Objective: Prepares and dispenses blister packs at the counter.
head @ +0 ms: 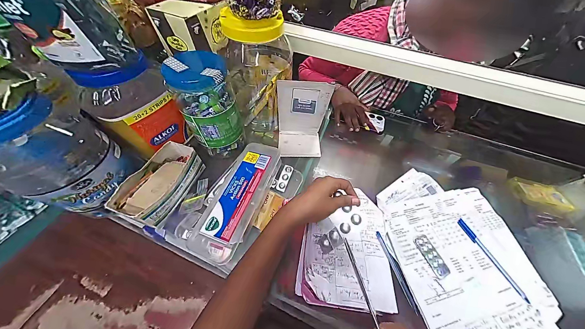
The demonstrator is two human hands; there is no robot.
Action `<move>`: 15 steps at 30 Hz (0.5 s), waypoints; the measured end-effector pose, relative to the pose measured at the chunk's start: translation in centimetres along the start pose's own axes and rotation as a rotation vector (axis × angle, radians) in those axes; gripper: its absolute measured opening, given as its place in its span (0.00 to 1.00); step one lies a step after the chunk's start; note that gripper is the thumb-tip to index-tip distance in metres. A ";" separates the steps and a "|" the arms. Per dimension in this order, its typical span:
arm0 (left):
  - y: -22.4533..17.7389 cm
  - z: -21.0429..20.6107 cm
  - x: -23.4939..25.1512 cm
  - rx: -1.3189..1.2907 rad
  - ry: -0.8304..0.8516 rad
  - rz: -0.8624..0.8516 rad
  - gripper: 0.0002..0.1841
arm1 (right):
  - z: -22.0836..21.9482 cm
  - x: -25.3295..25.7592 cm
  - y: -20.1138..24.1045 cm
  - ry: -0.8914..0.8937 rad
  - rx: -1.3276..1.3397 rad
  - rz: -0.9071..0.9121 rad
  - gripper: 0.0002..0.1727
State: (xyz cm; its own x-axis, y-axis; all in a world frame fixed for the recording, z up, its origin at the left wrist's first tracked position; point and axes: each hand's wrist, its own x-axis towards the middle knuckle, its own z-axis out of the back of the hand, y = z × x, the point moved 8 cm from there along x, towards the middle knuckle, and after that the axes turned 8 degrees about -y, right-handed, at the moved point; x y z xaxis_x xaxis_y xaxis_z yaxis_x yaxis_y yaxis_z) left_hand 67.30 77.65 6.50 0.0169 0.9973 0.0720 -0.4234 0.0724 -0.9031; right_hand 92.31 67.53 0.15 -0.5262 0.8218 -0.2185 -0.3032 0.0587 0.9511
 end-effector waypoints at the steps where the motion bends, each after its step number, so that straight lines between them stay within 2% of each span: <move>1: 0.0 0.0 -0.1 0.001 0.005 0.005 0.14 | 0.0 0.2 0.0 0.000 -0.008 -0.007 0.31; 15: 0.2 -0.8 -1.3 0.054 0.185 -0.024 0.14 | -1.5 0.7 0.1 0.078 0.071 -0.007 0.21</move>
State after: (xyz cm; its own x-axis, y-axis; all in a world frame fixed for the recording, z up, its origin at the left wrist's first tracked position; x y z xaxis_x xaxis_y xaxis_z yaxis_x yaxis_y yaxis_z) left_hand 67.92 76.36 5.86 0.1915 0.9814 0.0097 -0.4684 0.1001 -0.8778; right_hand 90.70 67.29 -0.24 -0.5857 0.7746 -0.2385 -0.2512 0.1063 0.9621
